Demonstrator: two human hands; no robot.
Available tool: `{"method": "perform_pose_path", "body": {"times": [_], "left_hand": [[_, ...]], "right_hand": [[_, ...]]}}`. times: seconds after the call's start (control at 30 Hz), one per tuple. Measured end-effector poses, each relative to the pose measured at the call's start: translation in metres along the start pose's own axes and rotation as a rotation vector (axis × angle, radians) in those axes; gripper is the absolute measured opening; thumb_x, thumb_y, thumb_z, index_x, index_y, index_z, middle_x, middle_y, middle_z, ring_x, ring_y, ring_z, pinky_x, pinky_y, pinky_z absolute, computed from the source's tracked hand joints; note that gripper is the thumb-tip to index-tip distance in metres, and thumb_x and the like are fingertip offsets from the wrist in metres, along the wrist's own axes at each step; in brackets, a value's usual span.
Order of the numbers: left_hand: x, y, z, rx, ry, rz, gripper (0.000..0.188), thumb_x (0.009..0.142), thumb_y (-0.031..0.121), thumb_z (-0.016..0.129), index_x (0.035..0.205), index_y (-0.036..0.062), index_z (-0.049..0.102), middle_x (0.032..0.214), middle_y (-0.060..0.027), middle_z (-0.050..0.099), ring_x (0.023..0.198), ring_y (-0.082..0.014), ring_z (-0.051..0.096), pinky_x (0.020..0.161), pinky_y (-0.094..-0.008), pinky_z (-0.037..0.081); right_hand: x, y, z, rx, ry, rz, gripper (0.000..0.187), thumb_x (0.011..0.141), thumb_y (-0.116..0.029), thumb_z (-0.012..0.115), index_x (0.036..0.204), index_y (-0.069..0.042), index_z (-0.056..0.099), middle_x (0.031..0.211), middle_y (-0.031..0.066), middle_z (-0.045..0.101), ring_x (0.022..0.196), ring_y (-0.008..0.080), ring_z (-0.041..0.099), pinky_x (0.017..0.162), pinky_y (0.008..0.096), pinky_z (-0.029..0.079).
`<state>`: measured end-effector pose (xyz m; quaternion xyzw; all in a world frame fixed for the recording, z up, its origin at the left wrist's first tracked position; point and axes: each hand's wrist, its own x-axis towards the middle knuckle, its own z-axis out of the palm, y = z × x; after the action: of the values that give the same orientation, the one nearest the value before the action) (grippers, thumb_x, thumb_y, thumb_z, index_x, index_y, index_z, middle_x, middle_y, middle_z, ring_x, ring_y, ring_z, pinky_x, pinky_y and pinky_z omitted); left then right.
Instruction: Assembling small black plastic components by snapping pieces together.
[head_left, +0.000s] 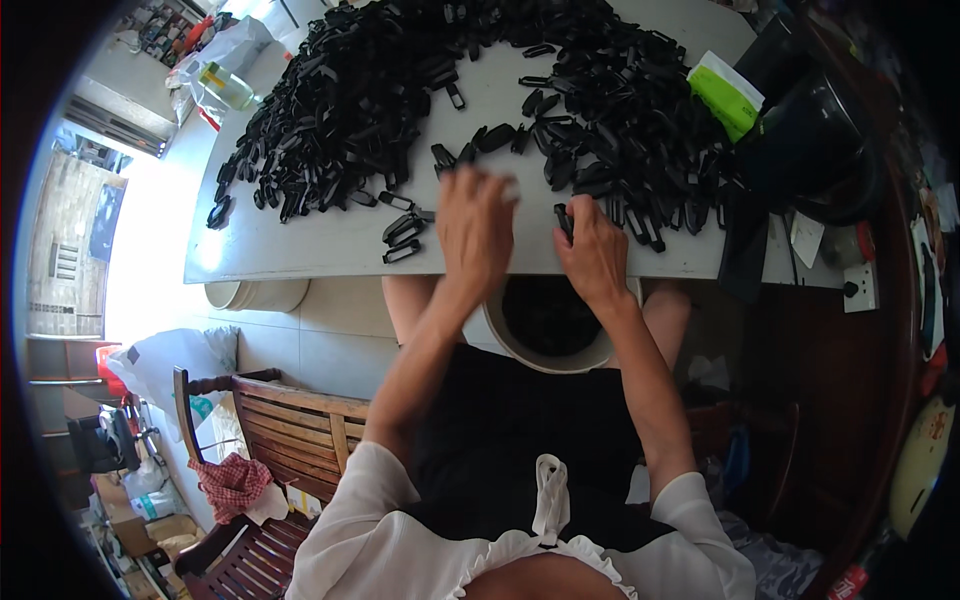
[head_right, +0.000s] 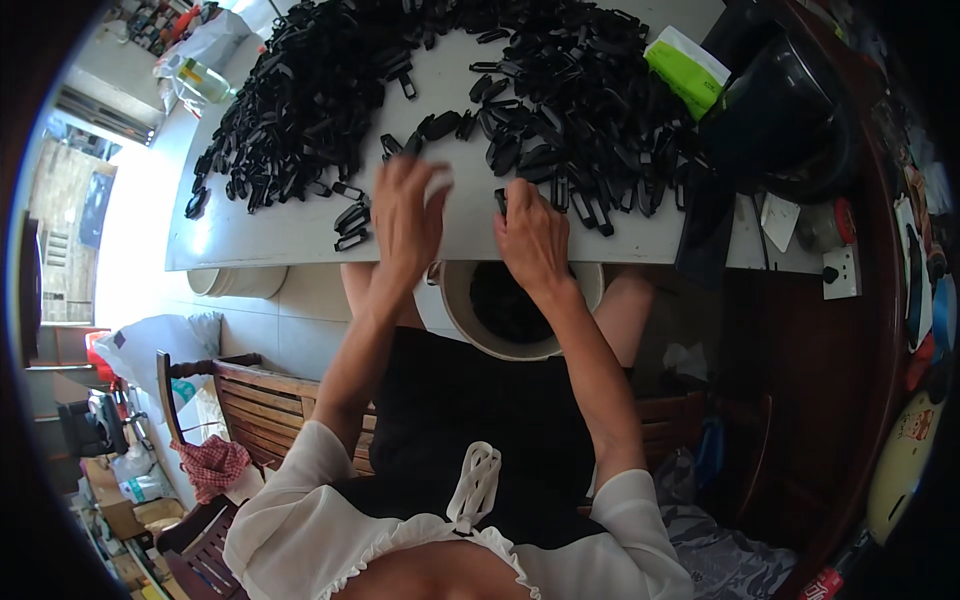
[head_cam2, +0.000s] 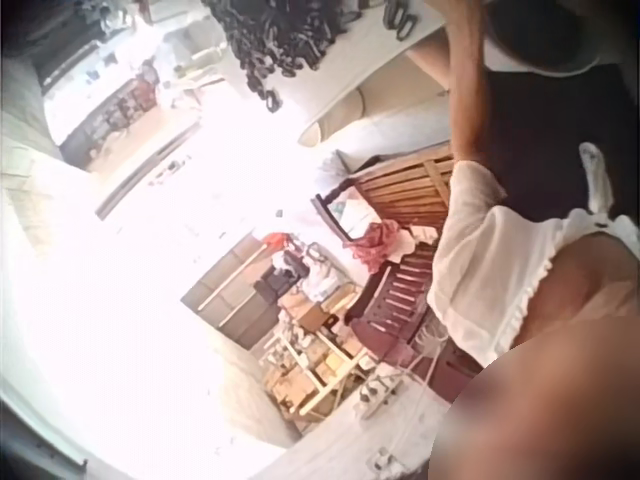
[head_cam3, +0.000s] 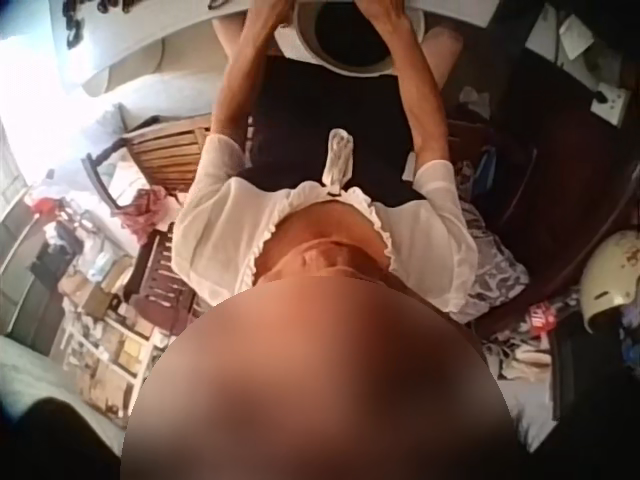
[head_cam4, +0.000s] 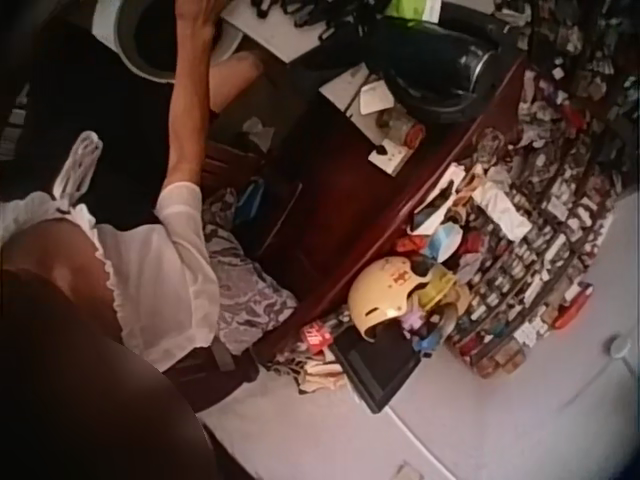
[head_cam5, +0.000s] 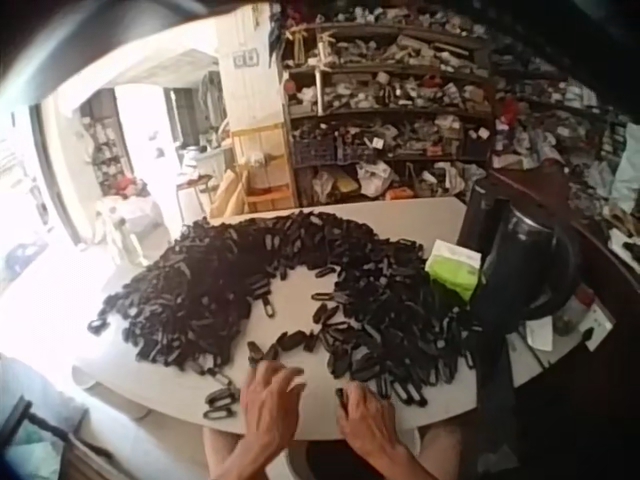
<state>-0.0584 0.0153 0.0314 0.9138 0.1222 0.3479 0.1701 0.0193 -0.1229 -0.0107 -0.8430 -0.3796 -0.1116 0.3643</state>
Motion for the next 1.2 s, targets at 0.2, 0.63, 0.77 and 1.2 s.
{"method": "perform_pose_path", "body": {"times": [0.2,0.63,0.77,1.2], "left_hand": [[0.063,-0.065,0.057,0.347,-0.003,0.142,0.022,0.066,0.006,0.068,0.087,0.0006,0.065,0.104,-0.0159,0.052,0.1,-0.0325,0.045,0.085,-0.0438,0.031],[0.045,-0.039,0.008,-1.438,-0.444,-0.685,0.015,0.094,0.014,0.053,0.101,0.001,0.057,0.087,-0.0095,0.063,0.073,-0.0167,0.062,0.066,-0.0266,0.051],[0.005,-0.018,0.0,-1.738,-0.619,-0.791,0.018,0.095,0.014,0.052,0.106,0.0005,0.053,0.084,-0.0119,0.063,0.072,-0.017,0.063,0.062,-0.0257,0.053],[-0.057,0.035,-0.002,-1.334,-0.71,-0.845,0.019,0.085,0.01,0.065,0.099,0.0033,0.054,0.076,-0.0059,0.063,0.053,-0.0097,0.057,0.046,-0.0201,0.043]], "right_hand": [[-0.004,-0.002,0.006,-0.003,0.039,-0.094,0.037,0.071,-0.002,0.069,0.103,0.0,0.05,0.088,0.0144,0.058,0.075,0.0318,0.062,0.063,0.0381,0.05],[-0.01,0.011,-0.005,0.583,0.062,0.203,0.022,0.078,0.0,0.062,0.1,0.001,0.059,0.071,0.0009,0.055,0.059,0.0032,0.048,0.052,0.0184,0.039],[-0.014,-0.002,-0.025,1.053,0.063,0.443,0.009,0.082,-0.003,0.055,0.089,0.001,0.058,0.068,-0.0014,0.053,0.053,0.0061,0.047,0.047,0.0182,0.037],[-0.049,0.001,-0.052,1.071,-0.098,0.524,0.017,0.089,-0.003,0.041,0.102,-0.002,0.053,0.066,0.0009,0.052,0.052,0.003,0.04,0.046,0.0177,0.03]]}}
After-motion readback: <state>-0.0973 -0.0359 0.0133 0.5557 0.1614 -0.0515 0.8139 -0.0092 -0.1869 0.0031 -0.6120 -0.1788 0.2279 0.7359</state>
